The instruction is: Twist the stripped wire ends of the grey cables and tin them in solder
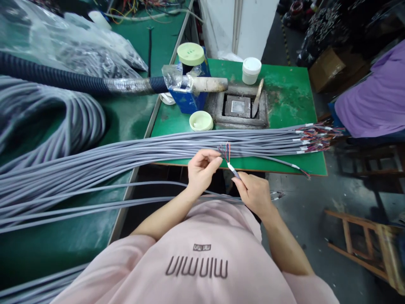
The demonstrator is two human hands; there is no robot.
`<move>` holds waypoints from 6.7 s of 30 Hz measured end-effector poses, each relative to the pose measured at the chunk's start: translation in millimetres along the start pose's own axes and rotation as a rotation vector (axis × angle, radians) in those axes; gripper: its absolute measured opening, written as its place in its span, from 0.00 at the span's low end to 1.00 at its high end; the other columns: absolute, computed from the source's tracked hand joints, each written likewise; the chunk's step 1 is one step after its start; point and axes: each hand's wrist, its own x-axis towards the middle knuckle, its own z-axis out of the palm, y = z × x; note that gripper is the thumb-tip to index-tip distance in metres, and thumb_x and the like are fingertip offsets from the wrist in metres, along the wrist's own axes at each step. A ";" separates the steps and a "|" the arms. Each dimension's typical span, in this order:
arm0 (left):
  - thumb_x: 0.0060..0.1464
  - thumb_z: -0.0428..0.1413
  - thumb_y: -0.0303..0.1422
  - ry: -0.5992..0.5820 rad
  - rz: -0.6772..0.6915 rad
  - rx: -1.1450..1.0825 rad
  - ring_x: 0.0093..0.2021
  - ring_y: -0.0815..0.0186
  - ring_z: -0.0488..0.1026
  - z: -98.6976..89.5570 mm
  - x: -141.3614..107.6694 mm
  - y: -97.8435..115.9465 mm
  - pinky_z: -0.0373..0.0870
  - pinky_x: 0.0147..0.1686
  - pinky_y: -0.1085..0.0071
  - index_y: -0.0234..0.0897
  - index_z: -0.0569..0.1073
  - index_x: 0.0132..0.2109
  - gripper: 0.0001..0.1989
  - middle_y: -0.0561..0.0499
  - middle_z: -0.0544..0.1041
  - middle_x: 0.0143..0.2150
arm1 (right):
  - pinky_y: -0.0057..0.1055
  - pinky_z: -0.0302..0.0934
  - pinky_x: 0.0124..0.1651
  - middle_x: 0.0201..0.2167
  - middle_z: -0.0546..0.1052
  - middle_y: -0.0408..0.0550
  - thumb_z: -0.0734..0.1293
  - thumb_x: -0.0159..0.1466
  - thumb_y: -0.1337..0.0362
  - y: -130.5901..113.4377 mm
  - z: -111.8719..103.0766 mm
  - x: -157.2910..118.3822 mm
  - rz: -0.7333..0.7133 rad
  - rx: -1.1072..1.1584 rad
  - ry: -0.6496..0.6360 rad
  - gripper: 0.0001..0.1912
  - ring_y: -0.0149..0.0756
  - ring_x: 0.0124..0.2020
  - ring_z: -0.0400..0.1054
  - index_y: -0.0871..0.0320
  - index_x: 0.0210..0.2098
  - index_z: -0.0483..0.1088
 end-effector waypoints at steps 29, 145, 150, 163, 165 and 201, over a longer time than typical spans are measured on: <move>0.47 0.66 0.37 -0.072 -0.319 -0.165 0.18 0.79 0.54 6.7 5.1 -2.9 0.56 0.22 0.79 0.35 0.74 0.33 0.12 0.61 0.61 0.18 | 0.28 0.56 0.32 0.24 0.77 0.45 0.60 0.69 0.61 0.6 9.7 7.2 0.003 -0.078 0.034 0.14 0.31 0.25 0.69 0.59 0.42 0.76; 0.45 0.67 0.37 0.087 -0.342 -0.274 0.15 0.80 0.52 4.1 6.0 -5.3 0.50 0.17 0.80 0.35 0.75 0.35 0.13 0.63 0.59 0.16 | 0.26 0.58 0.33 0.26 0.78 0.46 0.60 0.69 0.60 -1.5 22.4 15.5 0.040 0.085 0.048 0.13 0.30 0.27 0.70 0.58 0.38 0.75; 0.46 0.66 0.36 0.102 -0.270 -0.266 0.16 0.80 0.54 3.6 7.1 -6.5 0.52 0.18 0.80 0.35 0.74 0.36 0.13 0.63 0.60 0.17 | 0.26 0.57 0.32 0.27 0.78 0.46 0.60 0.69 0.60 -1.6 22.9 16.7 0.037 0.069 0.050 0.13 0.30 0.26 0.71 0.59 0.38 0.75; 0.46 0.67 0.38 0.137 -0.188 -0.156 0.18 0.79 0.57 3.3 10.3 -7.9 0.56 0.20 0.80 0.36 0.77 0.35 0.12 0.60 0.65 0.19 | 0.27 0.55 0.32 0.26 0.78 0.45 0.60 0.69 0.59 0.4 28.3 15.2 0.041 0.016 0.025 0.14 0.31 0.27 0.70 0.57 0.39 0.75; 0.46 0.67 0.38 0.124 -0.190 -0.143 0.18 0.79 0.57 2.9 10.1 -8.0 0.56 0.21 0.80 0.36 0.77 0.35 0.12 0.60 0.65 0.19 | 0.27 0.55 0.32 0.26 0.78 0.45 0.60 0.69 0.59 0.8 28.8 15.2 0.042 0.017 0.027 0.14 0.31 0.26 0.70 0.57 0.39 0.75; 0.49 0.65 0.34 -0.048 0.059 0.199 0.22 0.74 0.64 -8.0 14.2 10.7 0.63 0.26 0.77 0.37 0.80 0.33 0.05 0.54 0.74 0.23 | 0.25 0.58 0.23 0.19 0.69 0.39 0.64 0.65 0.54 -16.9 10.1 50.1 0.329 0.711 -0.054 0.13 0.26 0.18 0.62 0.57 0.33 0.71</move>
